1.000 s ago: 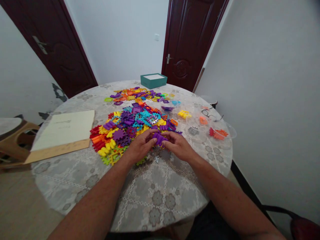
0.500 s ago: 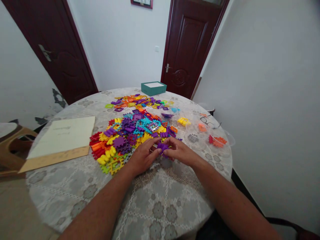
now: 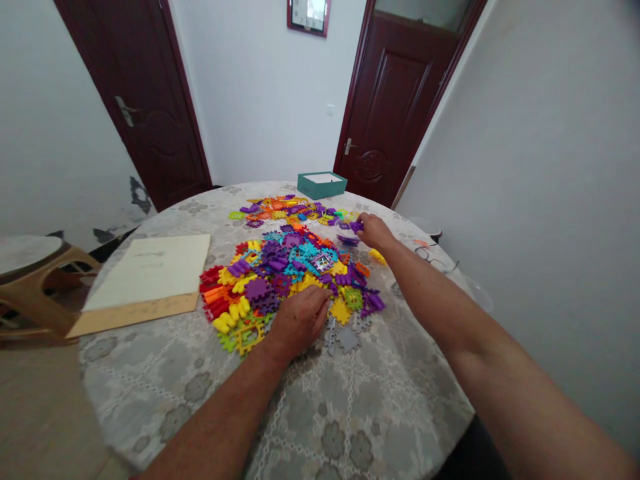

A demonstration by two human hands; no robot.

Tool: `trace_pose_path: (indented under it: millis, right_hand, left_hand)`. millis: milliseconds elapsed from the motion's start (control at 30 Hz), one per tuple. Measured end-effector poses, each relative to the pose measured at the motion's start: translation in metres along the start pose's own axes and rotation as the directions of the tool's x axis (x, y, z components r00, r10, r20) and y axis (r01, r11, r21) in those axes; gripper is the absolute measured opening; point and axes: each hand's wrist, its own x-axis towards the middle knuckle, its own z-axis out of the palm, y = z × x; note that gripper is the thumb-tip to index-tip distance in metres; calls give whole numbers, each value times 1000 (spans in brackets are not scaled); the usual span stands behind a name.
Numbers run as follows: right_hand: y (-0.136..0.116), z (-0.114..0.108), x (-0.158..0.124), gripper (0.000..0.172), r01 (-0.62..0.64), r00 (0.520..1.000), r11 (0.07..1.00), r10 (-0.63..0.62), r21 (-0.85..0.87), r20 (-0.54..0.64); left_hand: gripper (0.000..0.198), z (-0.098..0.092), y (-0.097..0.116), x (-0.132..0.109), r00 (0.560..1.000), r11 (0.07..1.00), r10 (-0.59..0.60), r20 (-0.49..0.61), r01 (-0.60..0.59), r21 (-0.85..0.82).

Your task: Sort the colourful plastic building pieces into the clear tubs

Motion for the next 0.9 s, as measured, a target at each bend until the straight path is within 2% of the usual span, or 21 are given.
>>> trace_pose_path:
  millis: [167,267,367,433,500,633,767,900]
  right_hand:
    - [-1,12,6,42,-37,999,999,37,-23,15]
    - [-3,6,5,45,-42,999,999,42,-5,-22]
    - [-7,-7,-4,39,-21,998,1000,22,12,-59]
    - [-10,-18,-21,37,8,998,1000,-6,22,-62]
    - [-14,-29,-47,35,54,998,998,-54,24,-8]
    - [-18,-41,-115,34,124,964,992,-119,-8,240]
    - [-13,-29,-167,36,38,922,996,-6,-75,388]
    - [1,-5,-186,42,-7,903,998,32,-61,429]
  left_hand:
    - [25,-1,0,1,1000,1000,-4,7,4,-3]
    - [24,-1,1,1,1000,1000,-6,15,6,3]
    - [24,0,0,0,999,1000,-3,33,2,9]
    - [24,1,-1,0,999,1000,0,43,-1,13]
    - [24,2,-3,0,999,1000,0,46,-1,23]
    - [22,3,-4,0,999,999,14,41,-15,42]
    - [22,3,-3,1,998,998,41,52,-43,51]
    - [20,3,-1,1,996,996,45,76,-51,76]
